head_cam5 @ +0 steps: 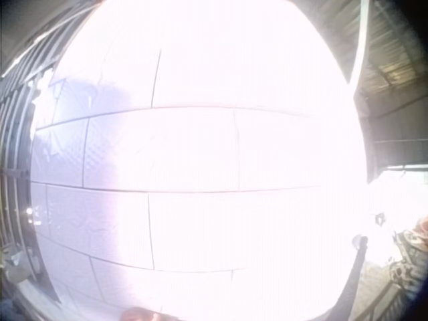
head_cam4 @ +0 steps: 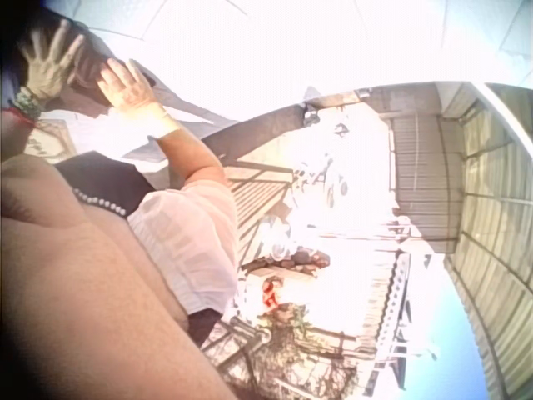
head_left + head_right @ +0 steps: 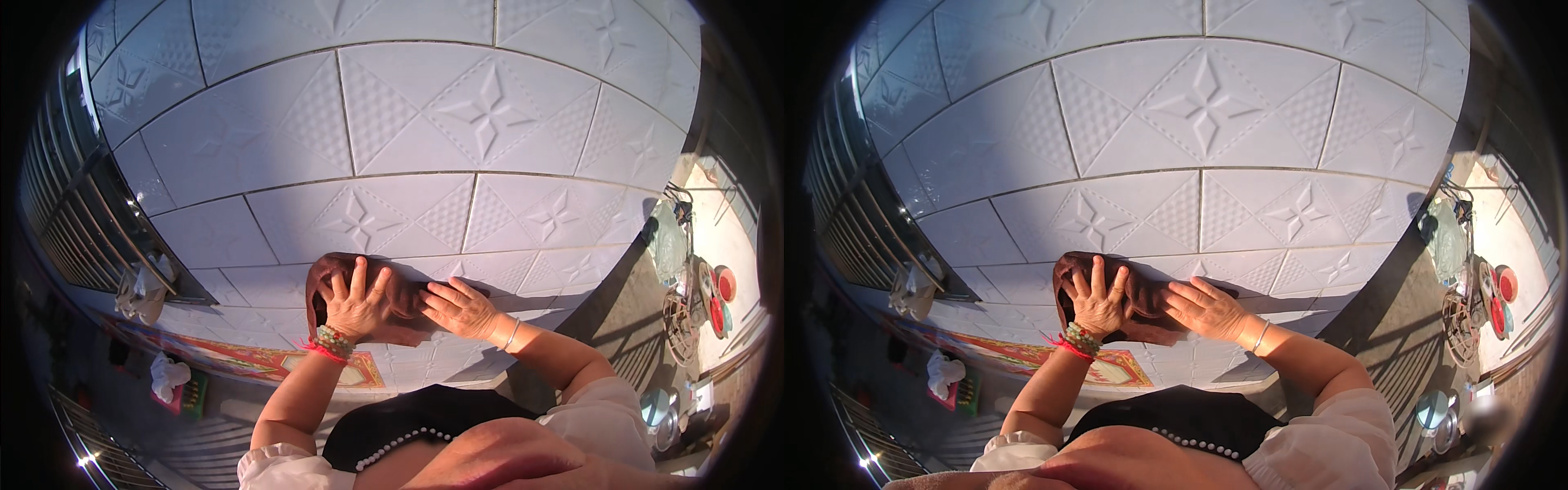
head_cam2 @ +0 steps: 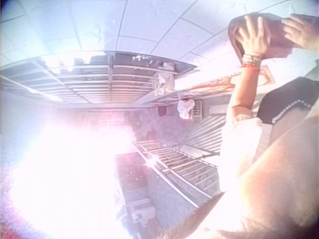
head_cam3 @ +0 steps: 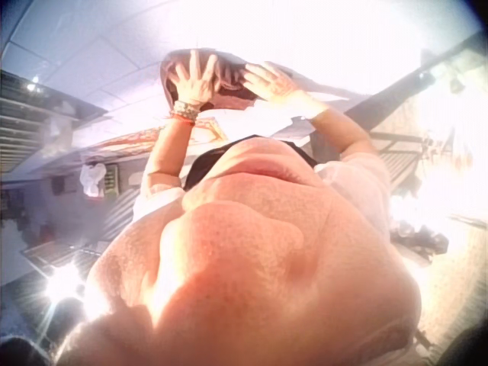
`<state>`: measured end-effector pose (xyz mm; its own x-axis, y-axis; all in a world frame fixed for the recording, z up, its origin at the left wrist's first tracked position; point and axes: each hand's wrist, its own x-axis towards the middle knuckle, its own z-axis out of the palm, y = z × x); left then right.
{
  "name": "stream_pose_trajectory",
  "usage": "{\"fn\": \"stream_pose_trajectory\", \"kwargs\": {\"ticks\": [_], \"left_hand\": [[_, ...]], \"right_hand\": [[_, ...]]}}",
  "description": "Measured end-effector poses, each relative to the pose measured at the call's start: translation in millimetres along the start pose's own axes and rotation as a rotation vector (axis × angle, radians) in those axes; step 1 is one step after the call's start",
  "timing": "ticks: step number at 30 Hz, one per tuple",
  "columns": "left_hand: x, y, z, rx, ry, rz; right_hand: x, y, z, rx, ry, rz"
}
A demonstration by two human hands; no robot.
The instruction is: The person wipes a tiled wall with a cloth and then uses chopsticks to stir and sort chopped chillies in several bowls on a table.
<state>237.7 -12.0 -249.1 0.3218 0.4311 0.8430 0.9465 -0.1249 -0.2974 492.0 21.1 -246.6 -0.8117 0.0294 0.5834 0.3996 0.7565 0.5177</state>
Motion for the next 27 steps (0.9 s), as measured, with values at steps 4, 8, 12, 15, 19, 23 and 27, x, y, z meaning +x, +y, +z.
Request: {"fn": "stream_pose_trajectory", "kwargs": {"ticks": [4,8,12,15,19,23,27], "left_hand": [[-36.8,5.9,1.0,-0.028,0.044,0.094],[-92.6,1.7,22.9,0.081,-0.034,0.115],[-134.0,14.2,33.2,-0.146,-0.116,-0.122],[-139.9,19.8,33.1,-0.165,-0.168,-0.194],[-107.1,19.8,18.1,-0.185,-0.249,-0.252],[-11.0,-1.2,-14.5,-0.213,-0.05,-0.377],[114.2,-36.2,-57.8,-0.15,0.221,-0.271]], "right_hand": [[-13.8,-29.1,30.4,0.046,-0.015,-0.091],[-9.7,-44.9,38.2,0.085,-0.061,-0.172],[-2.1,-57.5,38.1,0.159,-0.079,-0.184],[1.0,-56.2,33.0,0.167,-0.072,-0.177],[19.9,-36.6,3.4,0.125,-0.011,-0.101],[53.3,13.6,-52.0,-0.017,0.083,-0.032],[99.8,75.9,-117.6,-0.282,0.184,0.0]]}}
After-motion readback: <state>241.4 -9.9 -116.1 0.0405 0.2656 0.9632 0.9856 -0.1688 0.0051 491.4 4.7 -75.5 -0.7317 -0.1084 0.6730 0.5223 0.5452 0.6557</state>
